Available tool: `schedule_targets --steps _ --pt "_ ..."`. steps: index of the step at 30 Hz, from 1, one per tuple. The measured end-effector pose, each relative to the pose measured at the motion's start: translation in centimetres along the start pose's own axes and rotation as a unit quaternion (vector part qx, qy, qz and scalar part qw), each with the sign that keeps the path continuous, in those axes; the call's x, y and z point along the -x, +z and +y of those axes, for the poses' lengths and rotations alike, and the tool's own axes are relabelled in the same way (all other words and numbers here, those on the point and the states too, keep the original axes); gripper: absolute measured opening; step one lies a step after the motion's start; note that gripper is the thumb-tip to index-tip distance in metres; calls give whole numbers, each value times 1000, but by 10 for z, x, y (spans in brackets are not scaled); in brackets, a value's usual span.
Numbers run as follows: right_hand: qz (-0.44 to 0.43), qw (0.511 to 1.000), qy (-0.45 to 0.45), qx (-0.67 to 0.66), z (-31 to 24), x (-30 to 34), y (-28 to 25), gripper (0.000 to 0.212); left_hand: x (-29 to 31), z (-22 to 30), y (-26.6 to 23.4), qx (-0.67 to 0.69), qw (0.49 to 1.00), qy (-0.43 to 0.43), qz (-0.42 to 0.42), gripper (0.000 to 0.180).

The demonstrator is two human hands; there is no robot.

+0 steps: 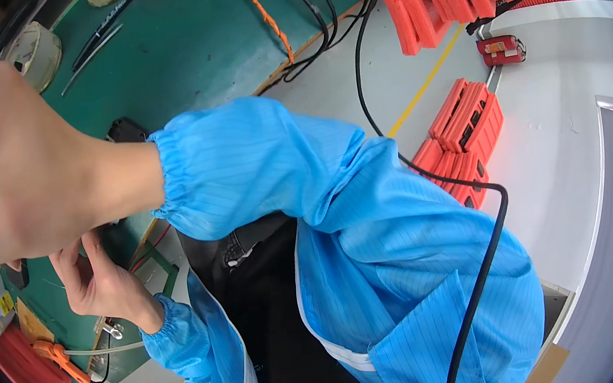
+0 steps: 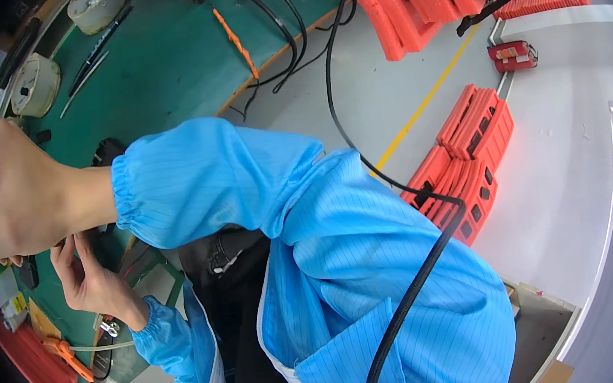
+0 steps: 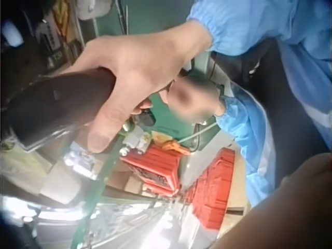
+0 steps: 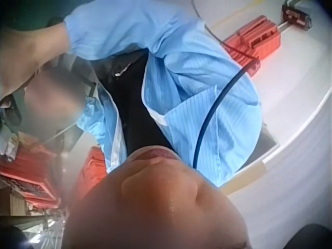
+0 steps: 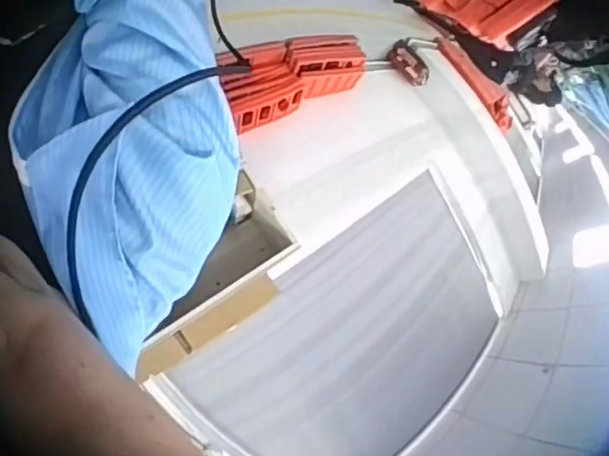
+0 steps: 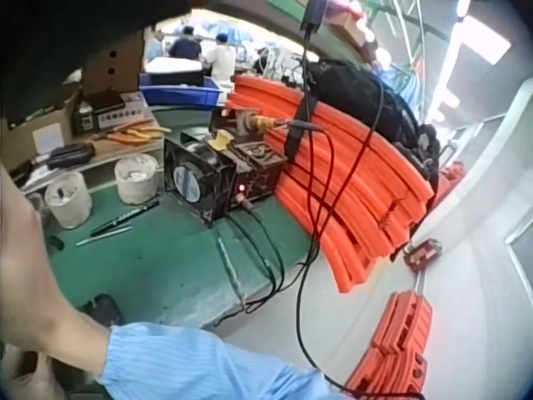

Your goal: Assembling a handheld electronic device by placing a PCB into its casing and securing it with screws using an electric screwdriver.

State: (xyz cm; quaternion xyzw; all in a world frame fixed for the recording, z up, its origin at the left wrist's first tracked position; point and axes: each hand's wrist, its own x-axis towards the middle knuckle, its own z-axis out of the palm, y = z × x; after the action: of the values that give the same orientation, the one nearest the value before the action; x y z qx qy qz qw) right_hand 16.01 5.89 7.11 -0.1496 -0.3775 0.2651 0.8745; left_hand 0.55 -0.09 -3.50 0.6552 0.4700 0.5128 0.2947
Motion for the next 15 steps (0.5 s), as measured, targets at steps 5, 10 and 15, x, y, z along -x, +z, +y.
schedule_targets --steps 5,10,15 --pt "-50 998 0 -45 11 1 4 31 -1 1 4 21 1000 -7 5 6" --pt "-96 978 174 -56 -9 6 -7 39 1 3 2 46 998 -31 -6 6" --pt "-105 992 62 14 -3 5 -5 41 0 -4 -1 9 999 28 -18 7"
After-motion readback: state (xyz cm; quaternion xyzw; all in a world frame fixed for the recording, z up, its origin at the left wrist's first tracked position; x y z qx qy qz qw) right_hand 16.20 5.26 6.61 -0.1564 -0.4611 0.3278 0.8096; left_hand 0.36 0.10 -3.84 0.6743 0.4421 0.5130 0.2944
